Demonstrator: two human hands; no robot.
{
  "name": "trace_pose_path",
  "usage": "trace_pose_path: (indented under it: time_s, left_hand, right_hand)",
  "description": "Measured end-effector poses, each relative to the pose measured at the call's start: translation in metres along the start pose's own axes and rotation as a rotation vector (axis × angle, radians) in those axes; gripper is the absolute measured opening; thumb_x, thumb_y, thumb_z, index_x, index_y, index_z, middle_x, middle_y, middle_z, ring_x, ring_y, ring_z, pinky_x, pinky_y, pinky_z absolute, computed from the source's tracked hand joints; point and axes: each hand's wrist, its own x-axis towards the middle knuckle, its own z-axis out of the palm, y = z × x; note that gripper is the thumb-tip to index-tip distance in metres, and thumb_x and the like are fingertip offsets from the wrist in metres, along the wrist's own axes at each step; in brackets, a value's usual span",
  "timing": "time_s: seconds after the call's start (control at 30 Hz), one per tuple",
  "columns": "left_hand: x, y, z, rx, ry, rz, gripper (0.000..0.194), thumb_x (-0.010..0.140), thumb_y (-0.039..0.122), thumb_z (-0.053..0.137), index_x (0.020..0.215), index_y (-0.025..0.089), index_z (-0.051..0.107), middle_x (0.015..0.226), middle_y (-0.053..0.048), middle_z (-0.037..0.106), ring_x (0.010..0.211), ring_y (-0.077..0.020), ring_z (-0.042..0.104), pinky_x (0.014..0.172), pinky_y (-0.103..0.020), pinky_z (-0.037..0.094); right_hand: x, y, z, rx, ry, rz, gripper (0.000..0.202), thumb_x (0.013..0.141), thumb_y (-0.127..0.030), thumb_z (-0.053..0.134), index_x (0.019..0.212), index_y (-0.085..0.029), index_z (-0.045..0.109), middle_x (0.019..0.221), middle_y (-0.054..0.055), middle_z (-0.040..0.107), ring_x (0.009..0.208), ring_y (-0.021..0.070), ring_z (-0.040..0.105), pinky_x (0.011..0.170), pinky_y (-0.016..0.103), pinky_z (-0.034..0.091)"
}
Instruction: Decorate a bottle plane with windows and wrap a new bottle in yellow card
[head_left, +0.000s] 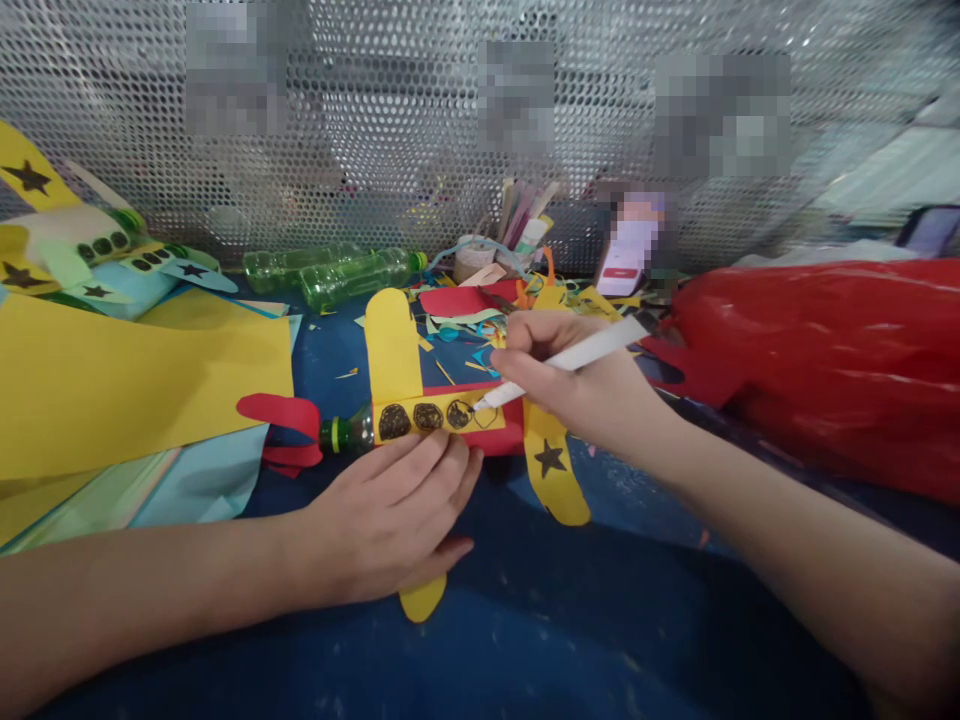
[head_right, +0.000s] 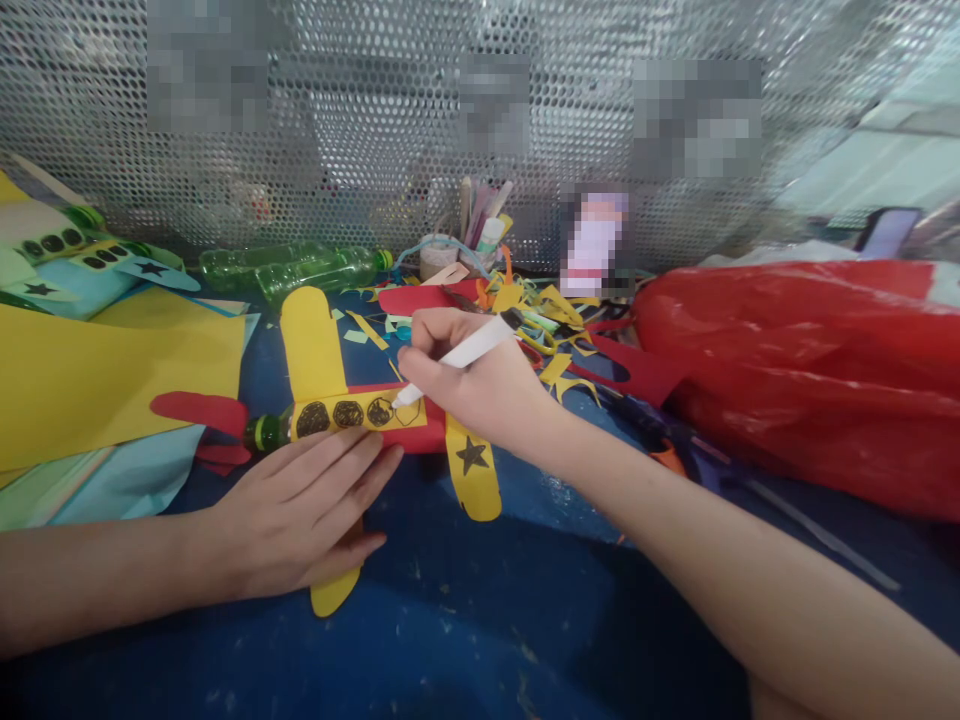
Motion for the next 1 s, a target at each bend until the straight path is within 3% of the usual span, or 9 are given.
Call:
trace_pose_path:
  time_s: [0.17,1.0]
  left_hand:
    - [-0.0007,-0.0001,0.0010,0.002,0.010,0.007,0.052,0.090,0.044,0.050,0.126,0.008,0.057,0.122,-0.012,0.062,0.115,-0.0232,0.054,0.101,-0.030,0.040]
    - [0.0002,0.0000,0.0013,-0.002,0.027,0.008,0.048,0.093,0.042,0.045,0.124,0.008,0.058,0.121,-0.011,0.062,0.115,-0.0227,0.054,0.100,-0.031,0.040]
  right_hand:
    - [-0.0005,0.0001,0.0003,-0.014,-0.042,-0.003,0.032,0.075,-0.015,0.057,0.051,-0.020,0.036,0.047,-0.007,0.034,0.045,0.0060,0.028,0.043,0.025,0.022]
    - [-0.0009,-0.0009,0.0012,-0.005,-0.020,-0.007,0.031,0.075,-0.011,0.054,0.051,-0.020,0.036,0.047,-0.007,0.035,0.045,0.0067,0.029,0.044,0.025,0.023]
